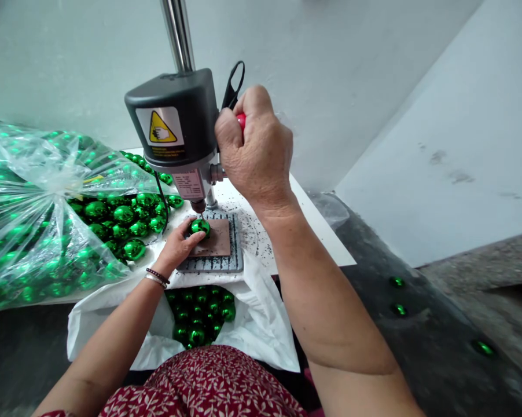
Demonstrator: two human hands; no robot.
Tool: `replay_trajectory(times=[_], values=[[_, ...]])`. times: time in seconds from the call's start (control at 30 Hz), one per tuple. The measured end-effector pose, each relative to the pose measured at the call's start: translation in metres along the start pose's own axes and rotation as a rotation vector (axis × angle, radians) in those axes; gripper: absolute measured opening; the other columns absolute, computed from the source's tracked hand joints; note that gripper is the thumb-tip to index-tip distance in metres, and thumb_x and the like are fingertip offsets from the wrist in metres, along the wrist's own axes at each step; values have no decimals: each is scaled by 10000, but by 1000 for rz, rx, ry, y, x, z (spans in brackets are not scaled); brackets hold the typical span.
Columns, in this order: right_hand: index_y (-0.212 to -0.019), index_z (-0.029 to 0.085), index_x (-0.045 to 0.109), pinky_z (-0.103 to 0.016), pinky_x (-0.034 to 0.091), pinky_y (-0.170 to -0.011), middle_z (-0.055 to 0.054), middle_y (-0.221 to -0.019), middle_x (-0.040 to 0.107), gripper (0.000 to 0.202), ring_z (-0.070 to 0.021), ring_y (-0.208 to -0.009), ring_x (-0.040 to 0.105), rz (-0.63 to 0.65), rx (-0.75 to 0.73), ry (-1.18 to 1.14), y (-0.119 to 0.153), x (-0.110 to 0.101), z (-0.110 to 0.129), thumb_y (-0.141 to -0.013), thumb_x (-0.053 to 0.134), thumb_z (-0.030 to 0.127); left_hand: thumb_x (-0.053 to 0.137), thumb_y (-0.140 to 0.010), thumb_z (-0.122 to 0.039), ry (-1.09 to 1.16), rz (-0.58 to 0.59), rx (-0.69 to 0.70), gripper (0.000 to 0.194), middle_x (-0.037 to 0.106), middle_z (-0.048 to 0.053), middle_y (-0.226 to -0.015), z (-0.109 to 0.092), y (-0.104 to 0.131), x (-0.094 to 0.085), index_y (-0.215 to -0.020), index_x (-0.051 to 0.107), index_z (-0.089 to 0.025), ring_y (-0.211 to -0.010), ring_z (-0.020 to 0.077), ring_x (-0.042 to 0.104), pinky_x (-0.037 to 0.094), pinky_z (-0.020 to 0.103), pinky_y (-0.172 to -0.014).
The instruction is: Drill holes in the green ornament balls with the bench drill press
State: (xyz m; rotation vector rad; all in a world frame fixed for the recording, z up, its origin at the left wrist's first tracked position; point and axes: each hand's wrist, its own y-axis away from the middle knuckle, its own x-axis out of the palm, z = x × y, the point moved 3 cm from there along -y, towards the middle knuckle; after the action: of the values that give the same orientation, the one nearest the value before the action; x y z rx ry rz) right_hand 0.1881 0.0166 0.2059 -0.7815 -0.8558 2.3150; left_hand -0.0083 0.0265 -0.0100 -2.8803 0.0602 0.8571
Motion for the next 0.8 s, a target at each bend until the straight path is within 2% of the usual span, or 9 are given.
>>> replay_trajectory(times=[0.27, 0.43, 0.57, 0.8], values=[[-717, 211, 313, -245, 267, -671, 61, -641, 349, 289, -67, -625, 273, -7, -7, 24, 1, 0, -1, -887, 545, 246, 756, -722, -408, -200, 23, 17, 489, 699, 52, -968, -17, 1, 7, -1181, 679, -259, -1009, 278, 576, 428, 431, -954], [-720, 209, 317, -243, 276, -680, 68, -633, 326, 279, -61, -611, 278, 11, 3, 41, 1, 0, 0, -898, 528, 242, 780, -702, -380, -291, 34, -32, 479, 708, 57, -1005, -28, 4, 9, -1166, 697, -291, -1049, 323, 563, 383, 485, -975], [-718, 207, 332, -241, 301, -674, 67, -626, 339, 267, -58, -602, 292, 15, -23, 34, 4, -1, -1, -893, 526, 258, 776, -708, -378, -260, 30, -45, 502, 715, 54, -1019, -26, 5, 11, -1197, 688, -300, -1058, 323, 569, 379, 490, -984], [-740, 216, 430, -249, 332, -582, 47, -617, 416, 193, -73, -552, 356, -85, -217, 26, 32, -8, -9, -881, 486, 337, 786, -690, -427, -297, 24, -62, 568, 696, 62, -1000, -17, 4, 14, -1233, 671, -308, -1056, 326, 547, 386, 483, -973]])
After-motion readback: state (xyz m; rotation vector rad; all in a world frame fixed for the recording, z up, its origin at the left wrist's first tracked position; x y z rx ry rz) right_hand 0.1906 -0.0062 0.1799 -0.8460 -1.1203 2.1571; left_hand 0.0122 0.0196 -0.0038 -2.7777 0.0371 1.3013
